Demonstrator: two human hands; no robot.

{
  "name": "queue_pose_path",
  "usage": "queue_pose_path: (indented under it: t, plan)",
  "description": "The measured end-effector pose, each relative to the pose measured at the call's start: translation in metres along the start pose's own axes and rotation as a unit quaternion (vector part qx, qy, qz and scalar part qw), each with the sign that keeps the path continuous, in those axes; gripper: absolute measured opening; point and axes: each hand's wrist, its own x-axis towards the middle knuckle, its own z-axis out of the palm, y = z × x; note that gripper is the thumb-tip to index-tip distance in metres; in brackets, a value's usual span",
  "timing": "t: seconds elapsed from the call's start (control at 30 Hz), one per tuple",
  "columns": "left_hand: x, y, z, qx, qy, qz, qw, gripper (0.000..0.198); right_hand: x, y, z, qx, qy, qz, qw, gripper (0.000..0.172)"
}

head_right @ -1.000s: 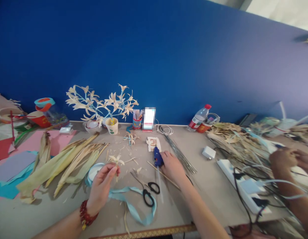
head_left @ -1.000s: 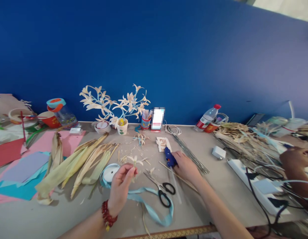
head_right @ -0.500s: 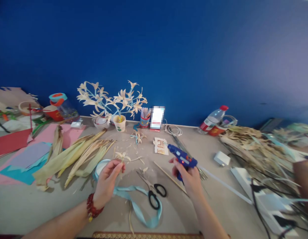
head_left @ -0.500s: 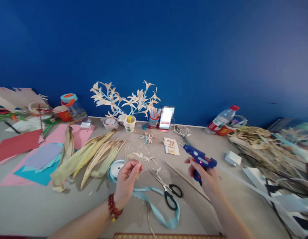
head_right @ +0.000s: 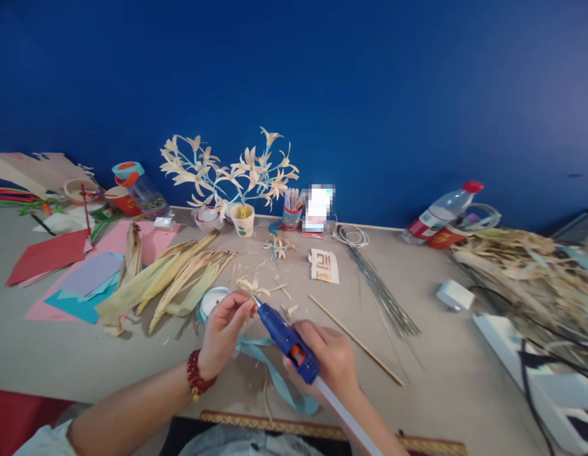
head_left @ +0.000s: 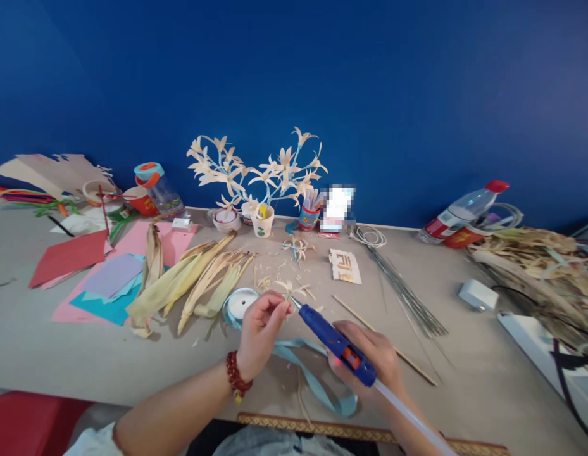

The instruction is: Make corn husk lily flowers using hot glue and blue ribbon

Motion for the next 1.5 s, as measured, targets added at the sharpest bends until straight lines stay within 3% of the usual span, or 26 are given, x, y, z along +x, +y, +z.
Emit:
queue_pose_path:
  t: [0.4,0.67,1.5]
  plan:
    - [-0.001,-0.001,-0.001,-0.007,-0.003,0.000,1.000,0.022,-0.004,0.009,0.006,-0.032,0.001,-0.033,0.999,0.017]
    - [-0.002,-0.001,-0.002,0.007,-0.011,0.019,1.000,0.019,0.005,-0.001,0.000,-0.065,0.000,-0.043,0.997,0.011]
    - [-0.001,-0.002,-0.003,0.026,-0.025,0.035,0.999,0.021,0.008,-0.004,-0.002,-0.084,0.008,-0.061,0.995,0.020]
